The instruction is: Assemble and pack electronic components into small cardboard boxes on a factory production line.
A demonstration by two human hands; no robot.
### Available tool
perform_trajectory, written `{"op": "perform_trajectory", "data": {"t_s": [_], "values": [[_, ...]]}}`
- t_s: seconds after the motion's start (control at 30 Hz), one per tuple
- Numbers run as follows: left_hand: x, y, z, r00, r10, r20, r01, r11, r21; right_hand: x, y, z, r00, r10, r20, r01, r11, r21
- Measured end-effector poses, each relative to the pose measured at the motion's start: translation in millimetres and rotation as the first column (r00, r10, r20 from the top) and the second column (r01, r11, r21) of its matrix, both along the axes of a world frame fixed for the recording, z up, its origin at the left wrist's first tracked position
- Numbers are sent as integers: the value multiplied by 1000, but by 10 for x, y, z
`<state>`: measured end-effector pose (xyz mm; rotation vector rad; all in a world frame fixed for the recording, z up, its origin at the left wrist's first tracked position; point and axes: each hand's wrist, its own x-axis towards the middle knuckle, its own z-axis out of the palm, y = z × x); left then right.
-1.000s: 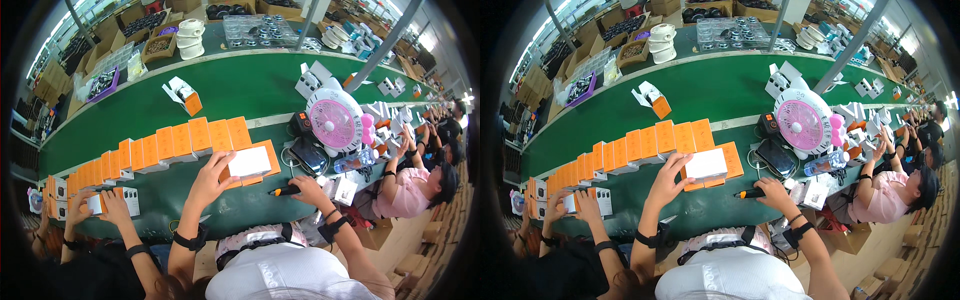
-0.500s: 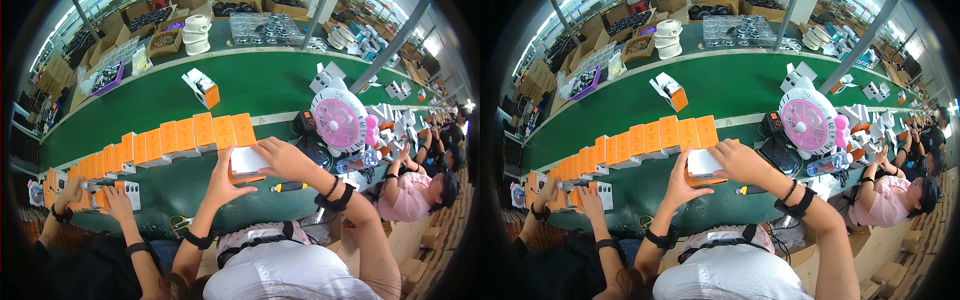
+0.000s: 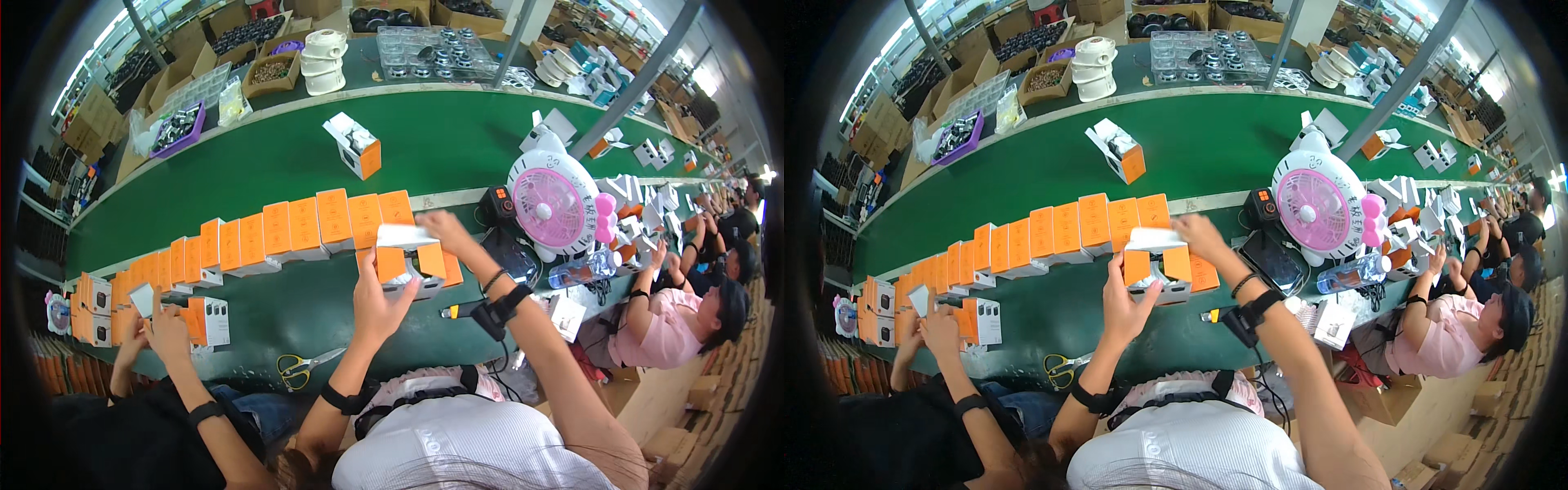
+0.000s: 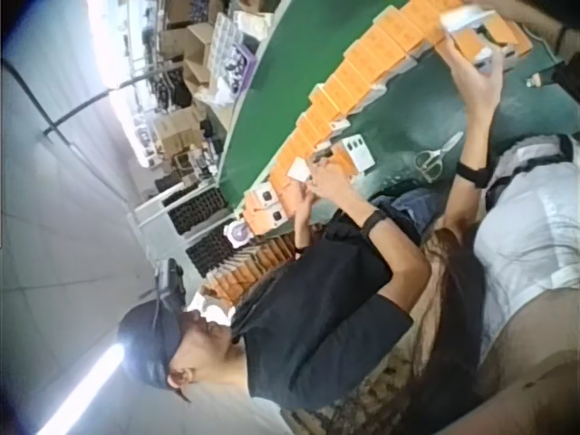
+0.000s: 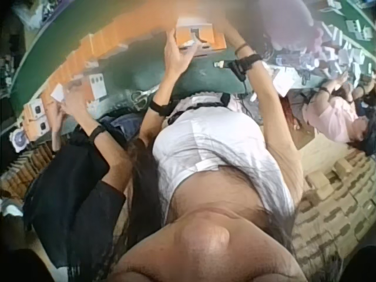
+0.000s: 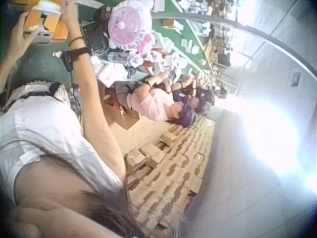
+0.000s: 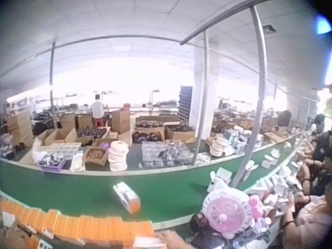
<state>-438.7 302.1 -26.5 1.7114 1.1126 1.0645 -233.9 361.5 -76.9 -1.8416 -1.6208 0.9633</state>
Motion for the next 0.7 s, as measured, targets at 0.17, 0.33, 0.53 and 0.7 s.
{"op": "perform_trajectory", "data": {"t_s": [0.17,0.33,0.53,0.7], "values": [[-27,79,203,907,95,-410,-95,995,21,-132,-104,-258,767,-481,-425,484,868,-109],[-194,-57,105,997,57,54,-36,940,-340,-119,-720,443,813,-335,-475,463,868,181],[-103,-215,-411,858,239,454,105,784,-611,-433,-963,780,972,-224,77,189,931,313],[-247,20,-539,617,351,704,331,696,-638,-48,-883,773,803,-194,-564,193,979,-61]]}}
